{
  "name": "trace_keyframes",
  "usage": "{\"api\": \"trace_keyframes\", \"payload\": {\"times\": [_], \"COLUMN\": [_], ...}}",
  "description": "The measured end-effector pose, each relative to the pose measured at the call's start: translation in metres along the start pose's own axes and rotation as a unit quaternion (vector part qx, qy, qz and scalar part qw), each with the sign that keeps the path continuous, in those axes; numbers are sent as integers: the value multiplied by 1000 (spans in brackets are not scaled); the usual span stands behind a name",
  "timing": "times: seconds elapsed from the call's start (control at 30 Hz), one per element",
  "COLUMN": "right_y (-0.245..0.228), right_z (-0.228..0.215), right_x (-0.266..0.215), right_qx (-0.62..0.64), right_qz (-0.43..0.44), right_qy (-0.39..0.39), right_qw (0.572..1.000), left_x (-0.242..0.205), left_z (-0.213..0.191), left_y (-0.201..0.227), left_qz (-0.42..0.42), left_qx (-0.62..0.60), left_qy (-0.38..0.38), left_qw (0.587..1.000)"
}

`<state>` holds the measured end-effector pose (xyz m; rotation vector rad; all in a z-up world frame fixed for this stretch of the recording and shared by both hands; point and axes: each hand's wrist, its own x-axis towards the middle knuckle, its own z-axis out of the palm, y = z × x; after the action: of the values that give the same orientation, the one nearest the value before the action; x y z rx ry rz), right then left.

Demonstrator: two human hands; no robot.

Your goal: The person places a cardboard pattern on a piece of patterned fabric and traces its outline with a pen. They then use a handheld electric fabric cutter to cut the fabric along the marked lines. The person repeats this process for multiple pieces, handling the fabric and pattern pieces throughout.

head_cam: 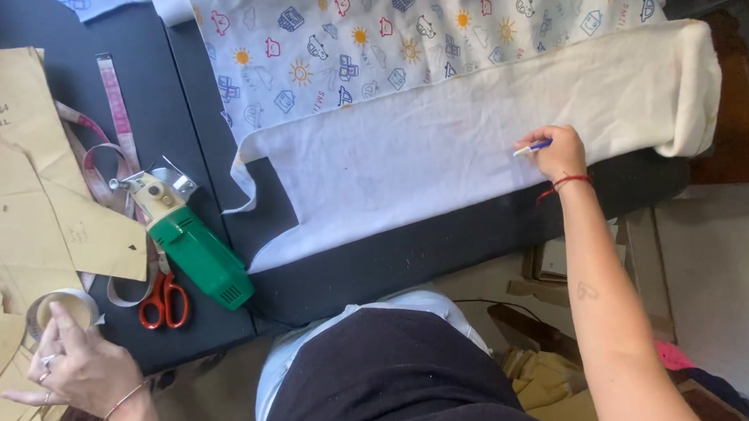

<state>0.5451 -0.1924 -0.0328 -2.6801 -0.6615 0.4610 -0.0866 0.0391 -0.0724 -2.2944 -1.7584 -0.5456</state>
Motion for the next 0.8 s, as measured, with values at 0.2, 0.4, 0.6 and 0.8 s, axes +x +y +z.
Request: {"api": "trace_keyframes", "payload": {"times": [0.2,0.4,0.6,0.8], "right_y": [15,-62,-260,-321], "right_z": [17,-6,57,207], "right_x": [46,45,-70,-77], "right_qx": [-187,-116,202,89], "right_qz": [80,45,-124,-254], "right_qy": [-53,-145,-409,-203], "right_qw": [978,982,881,941], "left_x": [28,29,16,11], "left_z": [-61,-91,-82,-109], "left_y": [44,67,56,53], "left_qz": [6,-53,-113,-142], "left_qx": [-75,-163,-250,-250], "left_qy": [12,44,66,37], "left_qw": [997,984,959,957]}}
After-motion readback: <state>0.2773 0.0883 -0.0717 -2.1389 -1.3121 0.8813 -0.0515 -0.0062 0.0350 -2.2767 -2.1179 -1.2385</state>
